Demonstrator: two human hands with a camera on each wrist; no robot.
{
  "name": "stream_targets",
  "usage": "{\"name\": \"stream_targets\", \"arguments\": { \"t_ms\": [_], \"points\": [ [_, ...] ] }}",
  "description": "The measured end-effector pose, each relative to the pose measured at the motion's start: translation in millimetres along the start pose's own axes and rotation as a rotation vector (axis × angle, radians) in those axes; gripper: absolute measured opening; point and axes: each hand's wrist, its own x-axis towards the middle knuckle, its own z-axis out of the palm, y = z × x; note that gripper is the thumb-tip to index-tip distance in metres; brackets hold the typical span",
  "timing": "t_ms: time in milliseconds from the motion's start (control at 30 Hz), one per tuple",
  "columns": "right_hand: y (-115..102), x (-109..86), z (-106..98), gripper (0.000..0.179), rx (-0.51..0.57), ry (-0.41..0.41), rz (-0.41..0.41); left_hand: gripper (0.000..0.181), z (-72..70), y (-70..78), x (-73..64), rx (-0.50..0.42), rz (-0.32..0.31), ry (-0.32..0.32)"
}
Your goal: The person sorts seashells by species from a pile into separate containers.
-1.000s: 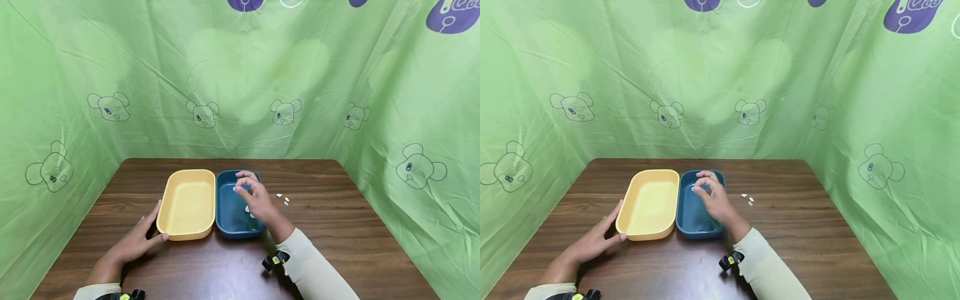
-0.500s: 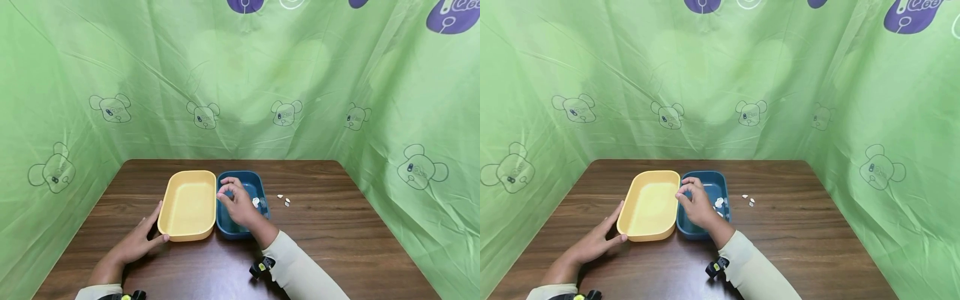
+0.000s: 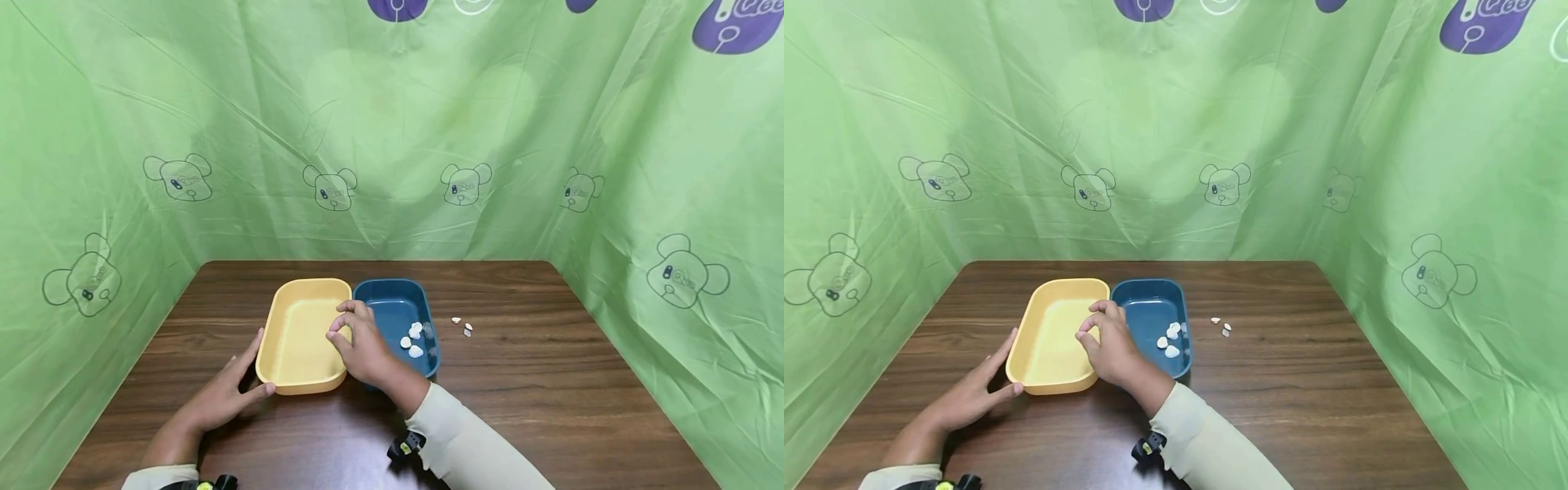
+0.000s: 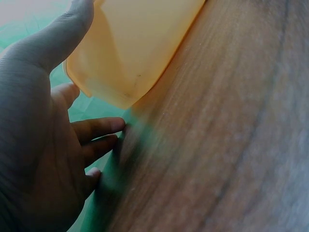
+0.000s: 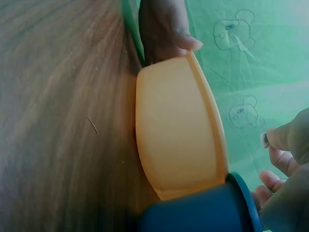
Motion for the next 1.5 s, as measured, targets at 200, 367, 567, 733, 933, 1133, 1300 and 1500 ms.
{"name": "stream_targets", "arguments": {
  "t_ms": [200, 367, 567, 733, 933, 1133, 1300, 1500],
  "points": [
    [-4.2, -1.7, 6.6, 0.010, -0.013, 0.008, -0.013, 0.111, 0.2, 1.0, 1.2, -0.003, 0.003, 0.003],
    [-4.3, -1.4, 8.9, 0.008, -0.017, 0.017, -0.013, 0.111, 0.6, 0.8, 1.6, -0.001, 0.008, 0.008],
    [-2.2, -1.7, 8.9, 0.012, -0.009, 0.053, -0.020, 0.110, 0.7, 0.1, 0.4, 0.007, 0.004, 0.012],
    [-1.1, -2.5, 2.5, 0.013, 0.011, 0.069, -0.007, 0.111, 0.8, 0.0, -0.3, 0.008, 0.007, 0.013],
    [0.6, -4.6, -13.7, 0.012, 0.017, 0.066, -0.002, 0.111, 1.2, 0.6, 0.2, -0.001, 0.013, 0.011],
    [3.8, -4.5, -36.4, 0.011, 0.057, 0.093, -0.008, 0.110, 1.3, 0.4, 0.2, -0.002, 0.009, 0.012],
    [10.5, -6.7, -56.5, 0.011, 0.062, 0.165, -0.029, 0.110, 1.7, -0.7, 0.3, 0.003, 0.009, 0.015],
    [24.8, -11.1, -82.9, 0.011, 0.094, 0.270, -0.047, 0.110, 2.0, -1.1, 0.7, 0.012, 0.008, 0.015]
  ]
}}
